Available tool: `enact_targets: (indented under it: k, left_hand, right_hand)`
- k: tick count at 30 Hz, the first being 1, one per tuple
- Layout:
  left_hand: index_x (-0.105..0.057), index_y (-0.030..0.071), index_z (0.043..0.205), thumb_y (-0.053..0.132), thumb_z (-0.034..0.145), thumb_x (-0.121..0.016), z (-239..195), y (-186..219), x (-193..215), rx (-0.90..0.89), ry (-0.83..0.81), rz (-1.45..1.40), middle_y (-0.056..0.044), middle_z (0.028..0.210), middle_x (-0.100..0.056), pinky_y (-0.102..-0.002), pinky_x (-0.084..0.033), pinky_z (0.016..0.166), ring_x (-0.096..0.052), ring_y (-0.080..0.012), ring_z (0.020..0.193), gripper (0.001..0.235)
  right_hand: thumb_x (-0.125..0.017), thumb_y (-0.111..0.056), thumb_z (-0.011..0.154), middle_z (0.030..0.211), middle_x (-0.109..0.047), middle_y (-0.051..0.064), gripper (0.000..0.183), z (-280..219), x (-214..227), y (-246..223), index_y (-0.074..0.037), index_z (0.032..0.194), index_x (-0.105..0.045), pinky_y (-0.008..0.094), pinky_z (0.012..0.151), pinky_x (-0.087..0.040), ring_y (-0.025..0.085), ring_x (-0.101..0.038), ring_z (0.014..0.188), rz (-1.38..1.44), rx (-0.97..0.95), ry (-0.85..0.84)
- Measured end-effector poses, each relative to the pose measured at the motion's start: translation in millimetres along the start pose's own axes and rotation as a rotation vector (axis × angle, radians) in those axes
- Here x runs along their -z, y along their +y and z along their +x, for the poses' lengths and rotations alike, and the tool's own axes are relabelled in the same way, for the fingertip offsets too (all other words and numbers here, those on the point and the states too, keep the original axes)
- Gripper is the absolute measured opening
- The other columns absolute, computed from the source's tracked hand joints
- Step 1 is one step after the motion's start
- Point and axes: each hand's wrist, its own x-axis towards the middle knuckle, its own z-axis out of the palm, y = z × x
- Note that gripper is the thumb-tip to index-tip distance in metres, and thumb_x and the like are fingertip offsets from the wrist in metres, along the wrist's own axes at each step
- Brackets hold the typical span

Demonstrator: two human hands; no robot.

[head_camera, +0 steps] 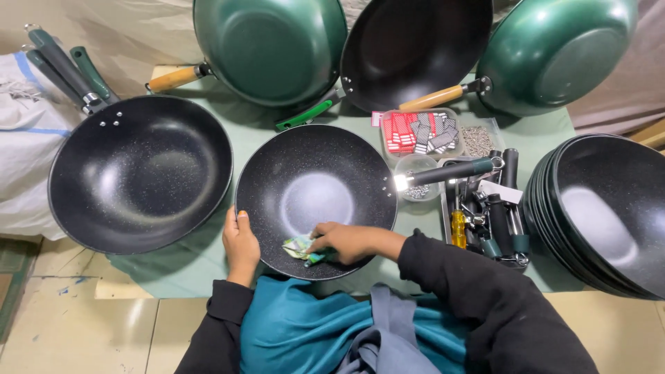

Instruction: Fitting a handle to a wok and cleaning the woks with a cloth.

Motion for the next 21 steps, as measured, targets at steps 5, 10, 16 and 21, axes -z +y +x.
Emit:
enact_targets:
  k: [5, 10, 16, 21]
  left_hand:
    - [-0.063, 0.016, 0.135, 0.027, 0.106, -0.045, -4, 16, 2, -0.004, -0.001, 0.006, -0.015, 0.128, -0.068, -0.052, -0.045, 0.107, -0.059, -0.0375, 0.125, 0.036]
    - [-0.062, 0.014, 0.136, 0.026, 0.105, -0.045, -8, 25, 3, -0.015, -0.019, 0.006, -0.016, 0.129, -0.067, -0.052, -0.044, 0.108, -0.058, -0.038, 0.126, 0.037]
    - [-0.061, 0.015, 0.138, 0.024, 0.106, -0.044, -8, 25, 4, -0.005, -0.016, 0.039, -0.014, 0.131, -0.067, -0.051, -0.044, 0.108, -0.059, -0.0361, 0.126, 0.038]
    - [-0.061, 0.014, 0.139, 0.024, 0.107, -0.043, -5, 16, 2, -0.019, -0.015, 0.007, -0.014, 0.132, -0.066, -0.051, -0.044, 0.109, -0.058, -0.0352, 0.127, 0.038]
  right_hand:
    - [-0.078, -0.005, 0.071, 0.118, -0.065, 0.024, 0.038, -12, 30, 37, -0.008, 0.108, -0.079, 0.049, 0.084, -0.06, 0.045, -0.071, 0.098, -0.264, -0.198, 0.04]
    - [-0.077, 0.004, 0.072, 0.115, -0.055, 0.018, 0.037, 8, 43, 101, -0.004, 0.108, -0.078, 0.04, 0.076, -0.065, 0.035, -0.066, 0.097, -0.618, -0.516, 0.341]
    - [-0.08, 0.008, 0.066, 0.158, -0.028, 0.027, 0.085, 54, 50, 66, -0.008, 0.147, -0.057, 0.055, 0.113, -0.045, 0.055, -0.042, 0.136, -0.372, -0.431, 0.391]
    - [-0.078, 0.016, 0.057, 0.166, -0.019, 0.027, 0.104, 81, 32, 33, -0.009, 0.154, -0.048, 0.058, 0.116, -0.041, 0.056, -0.039, 0.14, -0.38, -0.251, 0.233]
